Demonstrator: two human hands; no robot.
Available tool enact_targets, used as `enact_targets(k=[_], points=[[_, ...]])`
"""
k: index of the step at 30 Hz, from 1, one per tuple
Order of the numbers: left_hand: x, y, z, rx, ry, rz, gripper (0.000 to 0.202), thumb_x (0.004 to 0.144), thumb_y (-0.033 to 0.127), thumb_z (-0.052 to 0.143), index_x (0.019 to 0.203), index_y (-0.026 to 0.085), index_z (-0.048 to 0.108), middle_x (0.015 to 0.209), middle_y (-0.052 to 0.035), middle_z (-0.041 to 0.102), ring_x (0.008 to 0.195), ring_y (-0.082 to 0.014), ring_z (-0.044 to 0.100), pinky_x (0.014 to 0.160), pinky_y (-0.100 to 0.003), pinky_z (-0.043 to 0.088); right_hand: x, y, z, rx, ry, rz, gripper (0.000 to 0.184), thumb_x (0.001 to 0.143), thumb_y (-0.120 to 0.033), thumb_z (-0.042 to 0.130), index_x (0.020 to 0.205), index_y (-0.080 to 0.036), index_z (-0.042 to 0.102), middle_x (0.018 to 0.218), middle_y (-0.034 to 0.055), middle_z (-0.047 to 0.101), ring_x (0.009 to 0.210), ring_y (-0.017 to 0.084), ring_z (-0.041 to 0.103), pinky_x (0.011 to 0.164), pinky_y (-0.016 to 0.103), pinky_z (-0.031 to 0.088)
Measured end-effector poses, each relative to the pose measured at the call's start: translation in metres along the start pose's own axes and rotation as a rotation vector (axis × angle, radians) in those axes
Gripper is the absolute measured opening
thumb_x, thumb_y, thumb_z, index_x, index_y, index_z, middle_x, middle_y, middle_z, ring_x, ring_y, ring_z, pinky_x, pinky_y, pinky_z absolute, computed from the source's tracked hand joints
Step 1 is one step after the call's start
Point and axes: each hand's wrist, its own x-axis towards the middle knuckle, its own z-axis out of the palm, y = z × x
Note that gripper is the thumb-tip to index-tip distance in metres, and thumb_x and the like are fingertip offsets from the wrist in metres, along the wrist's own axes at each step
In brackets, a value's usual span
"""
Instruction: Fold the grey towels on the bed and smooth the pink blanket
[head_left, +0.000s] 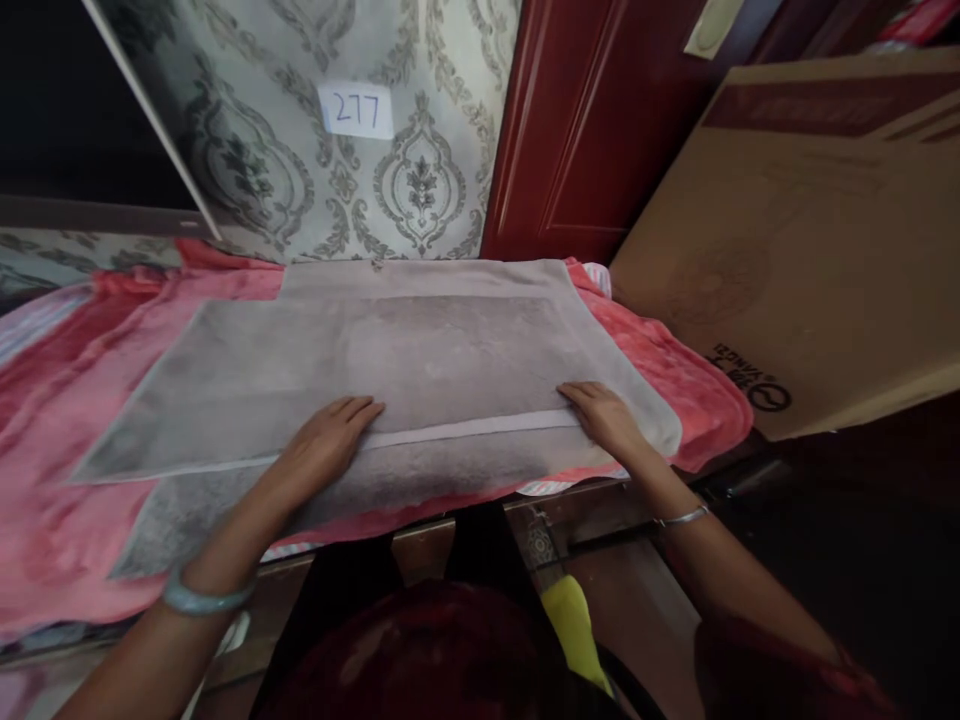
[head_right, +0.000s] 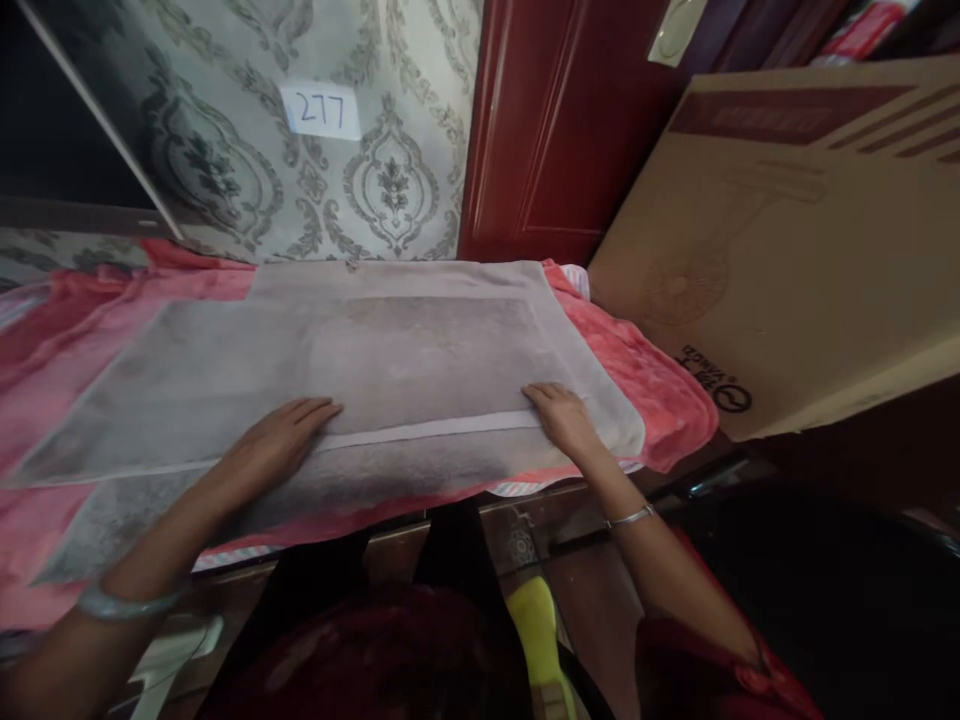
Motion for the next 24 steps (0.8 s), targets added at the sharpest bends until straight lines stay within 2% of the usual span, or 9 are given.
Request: enact_targets(k=[3, 6, 11, 17, 24], points=[[0.005, -0.002, 0.0, 0.036, -0.012, 0.01, 0.057, 0.086, 0.009, 0.032, 0.135, 0.018, 0.061, 0.14, -0.0107, 0.061, 0.129, -0.0271, 0.056, 0.108, -0.049, 0.046, 0.006, 0.003, -0.006, -0.065, 0.001, 0.087, 0.051, 0.089, -0.007, 0.039, 0.131, -0.016, 0.066, 0.133, 0.012, 0.065, 0.119, 0.028, 0.055, 0.103, 0.042, 0.044], [0.008, -0.003, 0.004, 0.061, 0.062, 0.005, 0.049, 0.091, 0.016, 0.032, 0.124, 0.015, 0.067, 0.133, -0.0138, 0.066, 0.125, -0.0292, 0.059, 0.107, -0.05, 0.047, 0.008, 0.006, -0.011, -0.068, -0.005, 0.149, 0.048, 0.089, -0.006, 0.039, 0.124, -0.016, 0.07, 0.125, 0.0119, 0.069, 0.115, 0.027, 0.057, 0.101, 0.04, 0.045], [-0.002, -0.009, 0.006, 0.014, 0.171, 0.032, 0.045, 0.093, 0.019, 0.033, 0.117, 0.018, 0.07, 0.129, -0.0112, 0.069, 0.122, -0.0266, 0.062, 0.106, -0.047, 0.048, -0.01, 0.01, -0.014, -0.014, 0.09, 0.138, 0.048, 0.088, -0.005, 0.038, 0.12, -0.016, 0.072, 0.117, 0.0113, 0.072, 0.111, 0.026, 0.06, 0.098, 0.038, 0.046], [-0.016, -0.017, 0.005, -0.005, 0.177, 0.107, 0.043, 0.094, 0.021, 0.034, 0.115, 0.021, 0.072, 0.128, -0.0093, 0.07, 0.121, -0.0251, 0.064, 0.104, -0.046, 0.051, -0.038, 0.012, 0.009, 0.021, 0.224, 0.086, 0.045, 0.09, -0.007, 0.039, 0.115, -0.019, 0.074, 0.116, 0.009, 0.073, 0.111, 0.025, 0.061, 0.098, 0.04, 0.049], [-0.015, -0.016, 0.009, 0.03, 0.248, 0.179, 0.039, 0.096, 0.027, 0.038, 0.112, 0.02, 0.073, 0.122, -0.0111, 0.072, 0.115, -0.0274, 0.067, 0.097, -0.046, 0.055, -0.039, 0.012, 0.031, 0.106, 0.461, 0.092, 0.036, 0.092, -0.011, 0.044, 0.108, -0.018, 0.075, 0.112, 0.0111, 0.074, 0.105, 0.026, 0.064, 0.093, 0.044, 0.052]])
